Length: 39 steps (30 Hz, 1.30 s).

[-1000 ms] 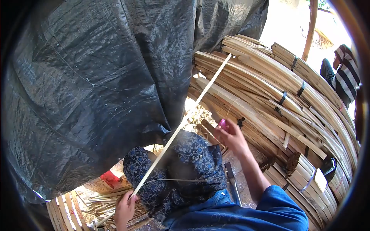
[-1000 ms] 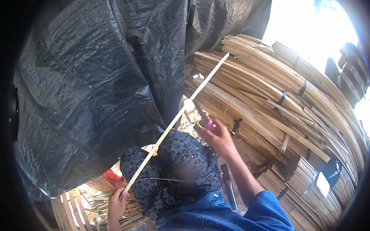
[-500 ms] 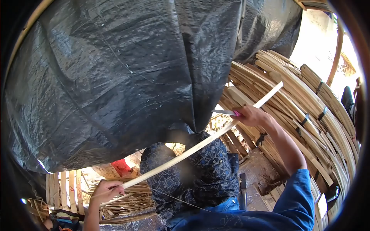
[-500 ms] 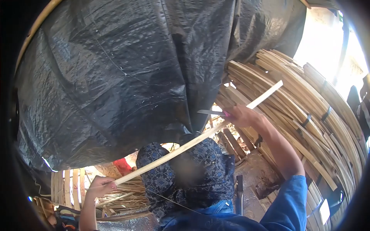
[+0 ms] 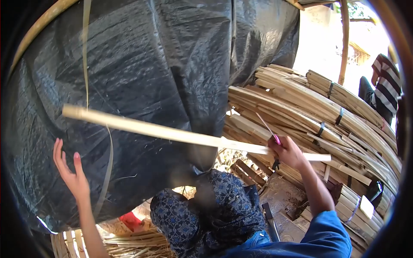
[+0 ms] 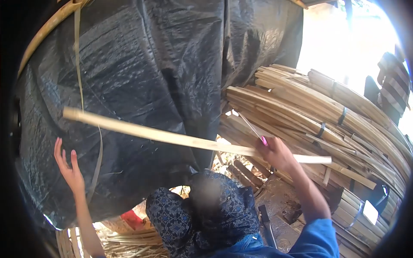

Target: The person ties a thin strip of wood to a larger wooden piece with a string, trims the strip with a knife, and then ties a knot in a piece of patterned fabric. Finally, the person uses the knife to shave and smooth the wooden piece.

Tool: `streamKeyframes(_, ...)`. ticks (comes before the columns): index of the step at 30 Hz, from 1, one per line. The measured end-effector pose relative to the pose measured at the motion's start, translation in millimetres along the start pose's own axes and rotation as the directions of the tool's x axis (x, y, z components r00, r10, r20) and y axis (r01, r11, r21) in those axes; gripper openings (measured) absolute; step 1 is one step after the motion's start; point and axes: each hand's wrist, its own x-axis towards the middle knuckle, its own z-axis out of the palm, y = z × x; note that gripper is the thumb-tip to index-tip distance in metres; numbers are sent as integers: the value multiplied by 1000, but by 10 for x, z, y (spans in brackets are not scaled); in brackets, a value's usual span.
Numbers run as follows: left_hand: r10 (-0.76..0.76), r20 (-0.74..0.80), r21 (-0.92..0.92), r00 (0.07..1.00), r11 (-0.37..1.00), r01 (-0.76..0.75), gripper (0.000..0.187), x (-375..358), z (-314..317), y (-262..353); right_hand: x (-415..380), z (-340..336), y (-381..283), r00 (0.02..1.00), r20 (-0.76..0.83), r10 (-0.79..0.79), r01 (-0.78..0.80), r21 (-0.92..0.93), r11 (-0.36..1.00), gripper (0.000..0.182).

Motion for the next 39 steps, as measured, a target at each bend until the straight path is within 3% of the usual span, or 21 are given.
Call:
streamKeyframes(2, -126, -159, -482, 979, 876, 35, 47, -186, 267, 261, -225, 4, -6, 993, -32, 113, -105, 188, 977, 38)
streamKeyframes(6, -140, 42, -768, 989, 629, 122, 47, -630, 706, 995, -546, 46, -236, 980, -64, 191, -145, 433, 890, 30)
streamKeyframes(10, -85, 242, -896, 967, 362, 256, 54, -848, 934, 1665, -503, 67, -494, 969, -89, 230, -151, 522, 839, 30)
streamKeyframes(12, -19, 338, -899, 941, 289, 329, 62, -859, 943, 1894, -485, 32, -633, 953, -98, 288, -154, 662, 733, 27)
streamKeyframes(14, 14, 407, -898, 913, 191, 397, 68, -873, 935, 2052, -502, 6, -605, 951, -136, 278, -113, 683, 721, 23)
streamKeyframes(16, 46, 460, -878, 887, 172, 446, 70, -898, 891, 2096, -530, -30, -592, 921, -227, 318, -19, 787, 617, 28)
streamKeyframes(21, 114, 618, -784, 778, 162, 599, 76, -1004, 861, 2055, -432, -184, -481, 804, -518, 292, 177, 677, 714, 26)
streamKeyframes(25, 152, 715, -698, 682, 99, 710, 74, -1102, 962, 2101, -98, -422, -434, 768, -566, 299, 257, 701, 665, 12)
streamKeyframes(26, 179, 752, -652, 635, 57, 756, 73, -1157, 988, 2156, 20, -476, -395, 767, -566, 301, 234, 684, 691, 11)
streamKeyframes(27, 218, 786, -598, 578, 32, 801, 72, -1261, 1019, 2220, 156, -458, -364, 756, -604, 252, 358, 704, 613, 12)
streamKeyframes(28, 255, 814, -543, 522, 15, 839, 71, -1389, 1059, 2271, 242, -450, -365, 742, -591, 317, 298, 714, 634, 14)
streamKeyframes(29, 306, 825, -520, 474, 83, 850, 78, -1554, 1112, 2275, 326, -369, -281, 763, -587, 270, 304, 695, 652, 15)
streamKeyframes(30, 420, 782, -583, 461, 229, 780, 73, -1669, 1135, 2268, 403, -284, -178, 784, -580, 220, 312, 675, 668, 17)
streamKeyframes(32, 382, 865, -439, 326, 259, 860, 56, -1817, 1059, 2262, 321, -52, -172, 815, -520, 256, 195, 662, 724, 16)
streamKeyframes(33, 341, 926, -283, 164, 336, 898, 47, -1850, 988, 2209, 236, 88, -208, 837, -469, 281, 120, 658, 743, 19)
streamKeyframes(34, 287, 958, -117, -4, 403, 908, 38, -1900, 897, 2144, 209, 290, -172, 852, -403, 335, 114, 766, 632, 14)
streamKeyframes(36, 144, 986, -124, 80, 328, 937, 24, -2262, 684, 1990, 109, 579, -117, 897, -284, 338, 38, 812, 582, 17)
streamKeyframes(38, 80, 969, -244, 234, 480, 843, 30, -2400, 329, 1817, 140, 812, 64, 900, -324, 290, 131, 837, 532, 24)
streamKeyframes(39, -5, 992, -106, 127, 513, 852, 37, -2420, 108, 1746, 181, 854, 124, 896, -283, 342, 84, 865, 495, 27)
